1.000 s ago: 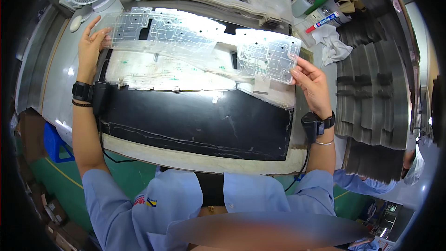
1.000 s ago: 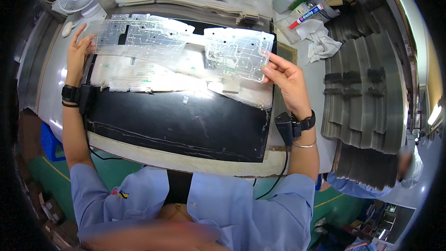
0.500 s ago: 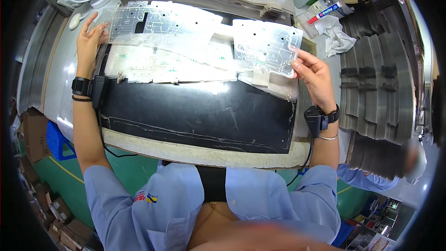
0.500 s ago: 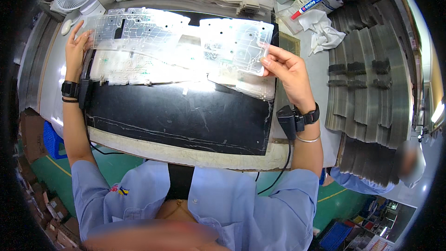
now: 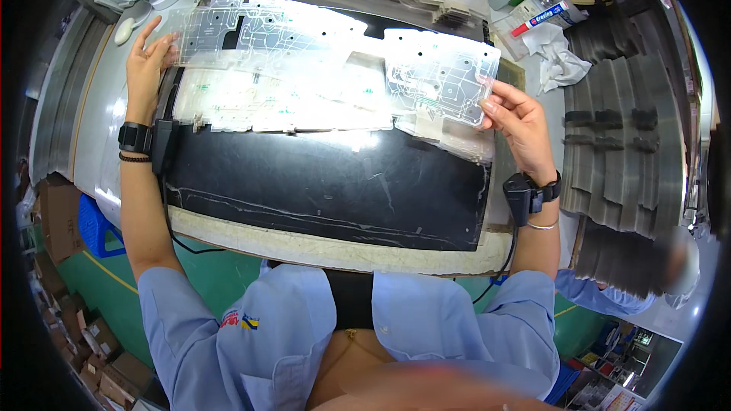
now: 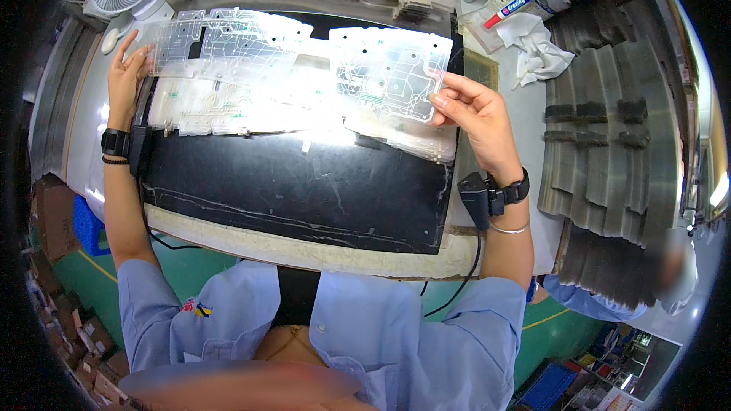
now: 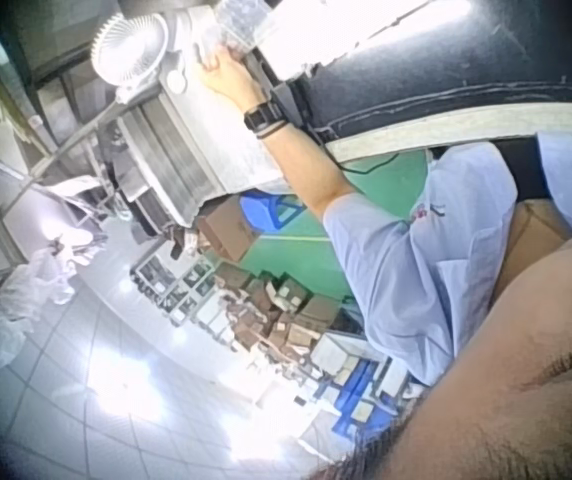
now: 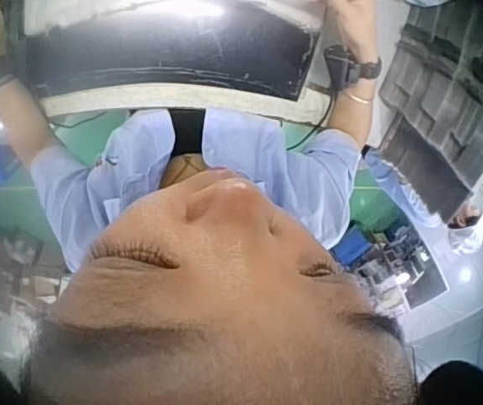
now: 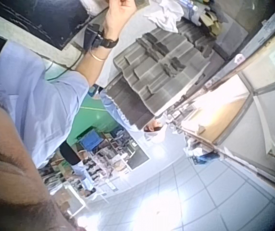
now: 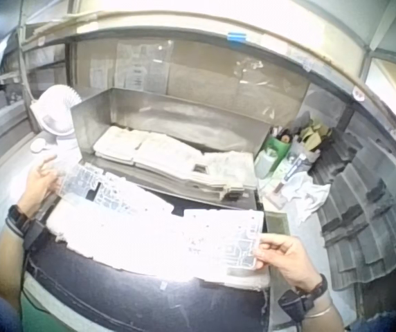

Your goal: Inspecting and stacking transparent keyboard circuit membranes at a workstation.

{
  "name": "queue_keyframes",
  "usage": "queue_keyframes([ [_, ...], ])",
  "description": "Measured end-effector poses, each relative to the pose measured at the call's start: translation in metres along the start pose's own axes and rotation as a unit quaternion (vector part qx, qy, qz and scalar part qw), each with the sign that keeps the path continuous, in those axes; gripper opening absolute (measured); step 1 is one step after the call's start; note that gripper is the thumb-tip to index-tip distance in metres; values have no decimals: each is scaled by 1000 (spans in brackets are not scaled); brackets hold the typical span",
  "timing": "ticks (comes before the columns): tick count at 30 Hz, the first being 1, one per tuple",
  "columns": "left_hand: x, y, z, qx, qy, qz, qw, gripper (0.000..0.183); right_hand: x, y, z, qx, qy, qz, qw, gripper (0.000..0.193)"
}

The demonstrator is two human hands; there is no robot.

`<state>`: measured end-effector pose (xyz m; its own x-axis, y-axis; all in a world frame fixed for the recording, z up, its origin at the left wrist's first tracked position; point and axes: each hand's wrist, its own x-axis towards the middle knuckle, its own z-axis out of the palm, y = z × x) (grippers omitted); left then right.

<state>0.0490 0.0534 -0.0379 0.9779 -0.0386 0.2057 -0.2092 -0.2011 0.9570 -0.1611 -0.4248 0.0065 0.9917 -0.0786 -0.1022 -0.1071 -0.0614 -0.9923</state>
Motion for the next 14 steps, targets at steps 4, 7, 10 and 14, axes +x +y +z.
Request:
queue_keyframes([
  [4, 1, -2, -1, -3, -3, 3, 1000, 43, 1, 2, -3, 3, -6, -1, 1000, 33],
  [7, 1, -4, -3, -4, -5, 3, 1000, 42, 1, 1, -2, 5, -12, -4, 1000, 31],
  [10, 5, -1, 0, -34, -9, 0, 999, 43, 0, 3, -5, -45, 2, -36, 998, 29],
  [14, 13, -11, -9, -101, -42, 68, 992, 44, 3, 4, -7, -308, 65, -283, 906, 25],
])
